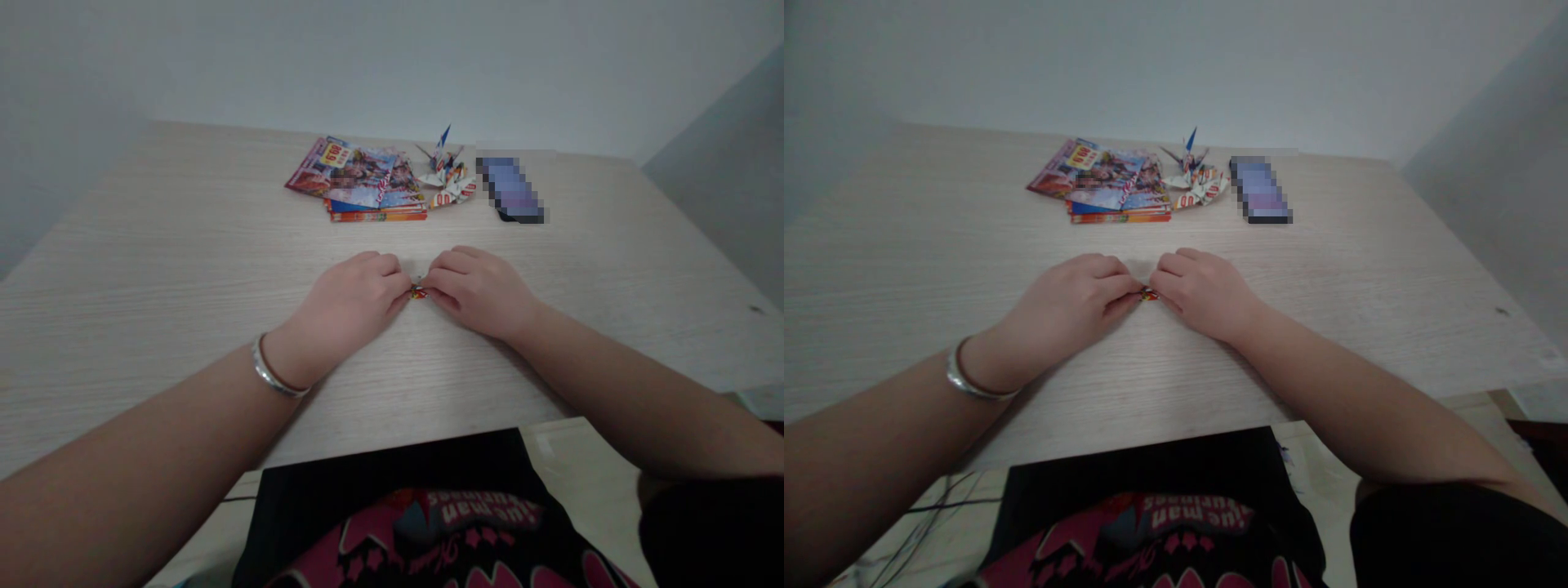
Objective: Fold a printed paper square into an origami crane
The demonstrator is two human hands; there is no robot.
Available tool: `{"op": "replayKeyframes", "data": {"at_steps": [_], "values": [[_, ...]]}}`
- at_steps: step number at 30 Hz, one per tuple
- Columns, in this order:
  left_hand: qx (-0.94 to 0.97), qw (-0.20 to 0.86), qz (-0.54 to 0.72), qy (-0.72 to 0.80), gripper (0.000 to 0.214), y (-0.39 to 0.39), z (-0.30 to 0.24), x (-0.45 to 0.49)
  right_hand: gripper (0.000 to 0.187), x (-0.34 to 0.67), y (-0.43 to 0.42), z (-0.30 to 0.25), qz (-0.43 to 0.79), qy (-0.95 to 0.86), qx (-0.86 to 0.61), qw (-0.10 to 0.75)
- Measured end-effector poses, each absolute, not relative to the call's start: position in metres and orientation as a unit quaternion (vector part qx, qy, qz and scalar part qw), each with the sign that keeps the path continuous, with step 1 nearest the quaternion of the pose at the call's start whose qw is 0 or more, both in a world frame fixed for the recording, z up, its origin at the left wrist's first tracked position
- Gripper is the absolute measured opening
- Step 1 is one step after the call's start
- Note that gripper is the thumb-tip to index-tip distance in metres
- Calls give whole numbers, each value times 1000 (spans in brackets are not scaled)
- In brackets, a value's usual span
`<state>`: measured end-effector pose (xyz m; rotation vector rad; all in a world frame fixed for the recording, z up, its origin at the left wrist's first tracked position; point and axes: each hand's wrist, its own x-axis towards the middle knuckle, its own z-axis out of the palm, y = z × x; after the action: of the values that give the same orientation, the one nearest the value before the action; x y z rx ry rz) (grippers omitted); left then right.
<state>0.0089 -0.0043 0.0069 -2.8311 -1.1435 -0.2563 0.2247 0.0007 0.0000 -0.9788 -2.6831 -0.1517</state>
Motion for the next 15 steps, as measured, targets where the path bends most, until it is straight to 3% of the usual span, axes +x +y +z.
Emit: {"op": "replayKeyframes", "data": {"at_steps": [8,15], "values": [[-923,46,-96,-370,24,-2,4,8,19,226,-2,2,-27,-920,-359,154],[-928,74,-113,-347,14,-1,-1,7,19,225,-7,8,-46,-908,-403,100]]}}
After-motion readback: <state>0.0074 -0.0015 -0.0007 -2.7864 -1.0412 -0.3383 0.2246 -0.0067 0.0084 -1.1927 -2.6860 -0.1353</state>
